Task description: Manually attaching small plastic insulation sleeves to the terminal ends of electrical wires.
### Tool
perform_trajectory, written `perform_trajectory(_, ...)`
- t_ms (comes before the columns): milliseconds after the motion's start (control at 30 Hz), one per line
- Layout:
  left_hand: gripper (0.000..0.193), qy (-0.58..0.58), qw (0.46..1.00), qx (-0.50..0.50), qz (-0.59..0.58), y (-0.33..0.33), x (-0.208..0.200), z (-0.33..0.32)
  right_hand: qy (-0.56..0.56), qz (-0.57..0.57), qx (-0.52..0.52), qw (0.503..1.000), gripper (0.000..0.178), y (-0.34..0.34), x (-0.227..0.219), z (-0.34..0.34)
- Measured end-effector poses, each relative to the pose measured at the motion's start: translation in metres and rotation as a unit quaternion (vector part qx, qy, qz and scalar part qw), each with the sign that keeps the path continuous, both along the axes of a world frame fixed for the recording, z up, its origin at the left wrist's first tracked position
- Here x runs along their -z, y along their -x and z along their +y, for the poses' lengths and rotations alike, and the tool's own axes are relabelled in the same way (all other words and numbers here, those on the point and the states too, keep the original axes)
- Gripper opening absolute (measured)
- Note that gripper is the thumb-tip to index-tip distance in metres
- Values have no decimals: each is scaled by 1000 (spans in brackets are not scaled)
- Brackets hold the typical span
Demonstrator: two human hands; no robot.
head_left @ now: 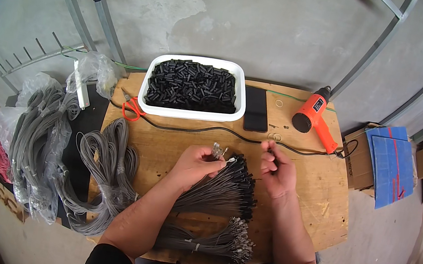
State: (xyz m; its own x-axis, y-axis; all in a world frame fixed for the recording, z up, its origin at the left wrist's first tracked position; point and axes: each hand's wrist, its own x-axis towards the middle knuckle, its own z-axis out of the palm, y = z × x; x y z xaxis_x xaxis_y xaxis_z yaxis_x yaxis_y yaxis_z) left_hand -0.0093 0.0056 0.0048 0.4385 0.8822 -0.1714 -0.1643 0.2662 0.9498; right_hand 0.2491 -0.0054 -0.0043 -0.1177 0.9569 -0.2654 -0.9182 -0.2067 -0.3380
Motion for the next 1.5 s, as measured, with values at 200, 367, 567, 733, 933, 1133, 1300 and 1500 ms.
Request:
perform_trajectory(200,6,-8,1000,15,-3,0,-1,1,87,0,37,995,19,-2,-2,0)
perform_trajectory(367,5,1,1000,8,-2,0,1,-1,19,120,45,992,19,-12,-1,1)
perform_trajectory(567,5,-5,1000,13,-1,0,0,0,0,95,-15,995,19,-16,0,1)
perform_trajectory(733,5,-8,1000,13,-5,0,-1,0,-36,-79,-33,996,16,-3,-8,-4)
perform_trajectory(933,4,-10,1000,11,-2,-1,0,0,3,-133,-24,991,15,10,-9,-2)
perform_trajectory(1133,5,-10,1000,16,-2,-1,0,1,20,-175,-9,984,18,14,-8,-2)
perform_trajectory(1300,6,-13,1000,12,5,-1,0,1,4,-217,-31,976,18,18,-10,-4)
perform_trajectory(1500,6,-7,1000,11,-24,-1,-3,0,-80,-317,-89,941,14,25,-18,-15)
